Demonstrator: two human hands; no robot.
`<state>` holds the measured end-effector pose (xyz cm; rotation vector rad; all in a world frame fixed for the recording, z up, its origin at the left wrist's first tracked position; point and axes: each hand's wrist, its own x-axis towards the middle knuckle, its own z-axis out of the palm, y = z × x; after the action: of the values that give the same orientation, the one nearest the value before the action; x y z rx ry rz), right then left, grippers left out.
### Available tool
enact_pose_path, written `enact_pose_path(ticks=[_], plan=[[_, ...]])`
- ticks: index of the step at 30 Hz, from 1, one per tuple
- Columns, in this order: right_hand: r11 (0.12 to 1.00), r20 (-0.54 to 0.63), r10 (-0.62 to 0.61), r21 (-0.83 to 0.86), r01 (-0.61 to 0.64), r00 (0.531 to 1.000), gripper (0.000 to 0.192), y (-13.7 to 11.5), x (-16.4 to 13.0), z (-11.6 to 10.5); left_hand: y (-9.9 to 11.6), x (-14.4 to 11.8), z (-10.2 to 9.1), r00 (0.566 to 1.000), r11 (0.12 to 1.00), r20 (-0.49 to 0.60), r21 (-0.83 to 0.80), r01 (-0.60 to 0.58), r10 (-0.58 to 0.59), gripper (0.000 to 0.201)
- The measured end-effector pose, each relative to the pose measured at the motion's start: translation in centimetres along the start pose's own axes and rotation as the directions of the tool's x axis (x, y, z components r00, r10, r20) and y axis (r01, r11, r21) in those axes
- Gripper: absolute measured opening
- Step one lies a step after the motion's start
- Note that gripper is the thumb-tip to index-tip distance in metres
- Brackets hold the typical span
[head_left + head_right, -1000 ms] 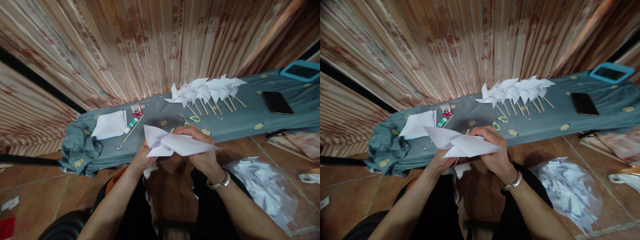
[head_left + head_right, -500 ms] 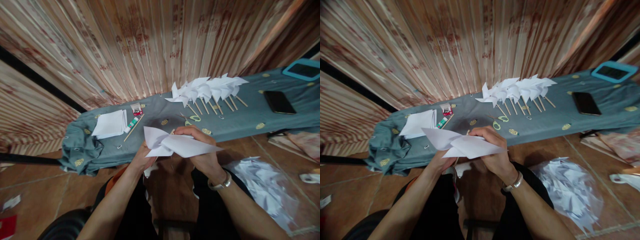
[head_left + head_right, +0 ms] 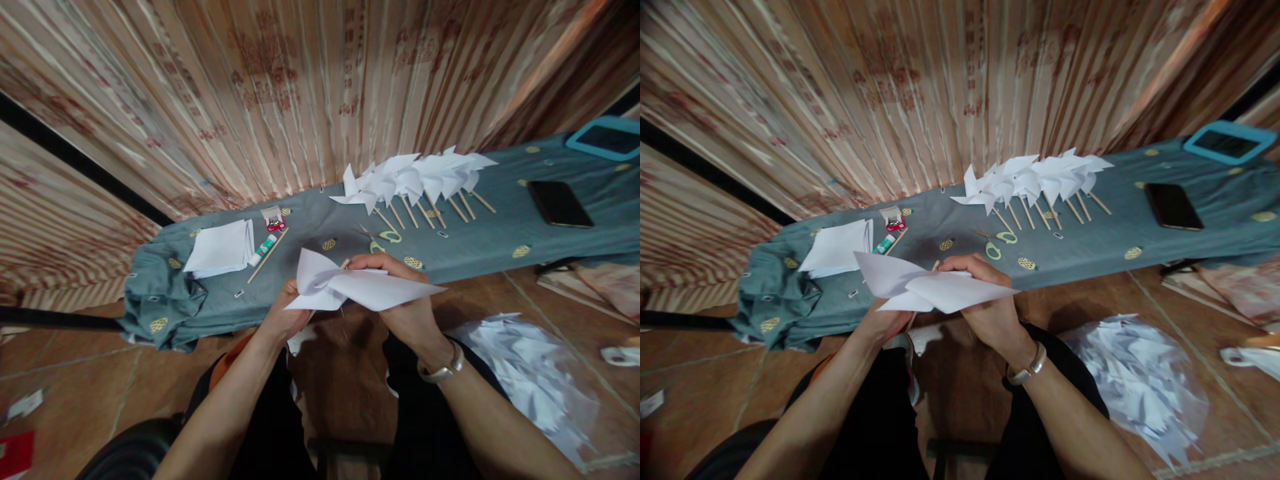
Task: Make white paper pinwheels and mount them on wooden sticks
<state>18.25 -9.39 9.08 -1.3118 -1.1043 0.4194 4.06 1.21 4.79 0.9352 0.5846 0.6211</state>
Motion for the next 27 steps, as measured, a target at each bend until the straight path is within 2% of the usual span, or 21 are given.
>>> enact_pose_path(ticks=[3, 6, 10, 15, 20, 24, 27], plan=[[0.987, 0.011, 0.107, 0.12, -0.107, 0.994, 0.011, 0.7, 0.3, 0.2, -0.4, 0.2, -1.1, 0.998, 0.99, 0.023, 0.125, -0.066, 0.063, 0.026], [0.933, -0.001, 0.24, 0.276, -0.231, 0.971, 0.015, 1.8, 0.5, 0.6, -0.2, 0.2, -1.7, 0.99, 0.962, 0.032, 0.233, -0.139, 0.136, 0.021], [0.84, 0.003, 0.375, 0.423, -0.342, 0.927, 0.023, 3.0, 0.4, 1.1, 0.9, -0.3, -1.1, 0.971, 0.915, 0.022, 0.329, -0.233, 0.239, 0.02], [0.78, 0.023, 0.408, 0.511, -0.361, 0.913, 0.03, 3.1, 0.4, 1.3, 2.2, -1.2, 0.0, 0.93, 0.824, 0.047, 0.45, -0.345, 0.363, 0.013], [0.732, 0.109, 0.434, 0.536, -0.421, 0.894, 0.031, 3.2, 0.3, 1.1, 3.1, -2.4, 0.3, 0.837, 0.588, 0.177, 0.637, -0.498, 0.518, 0.011], [0.756, 0.176, 0.406, 0.487, -0.438, 0.897, 0.03, 3.3, 0.4, 1.0, 3.8, -3.3, 0.3, 0.762, 0.413, 0.279, 0.706, -0.575, 0.584, 0.02], [0.77, 0.178, 0.381, 0.482, -0.418, 0.907, 0.031, 2.9, 0.8, 1.1, 4.1, -3.7, 0.3, 0.679, 0.271, 0.361, 0.72, -0.638, 0.639, 0.024]])
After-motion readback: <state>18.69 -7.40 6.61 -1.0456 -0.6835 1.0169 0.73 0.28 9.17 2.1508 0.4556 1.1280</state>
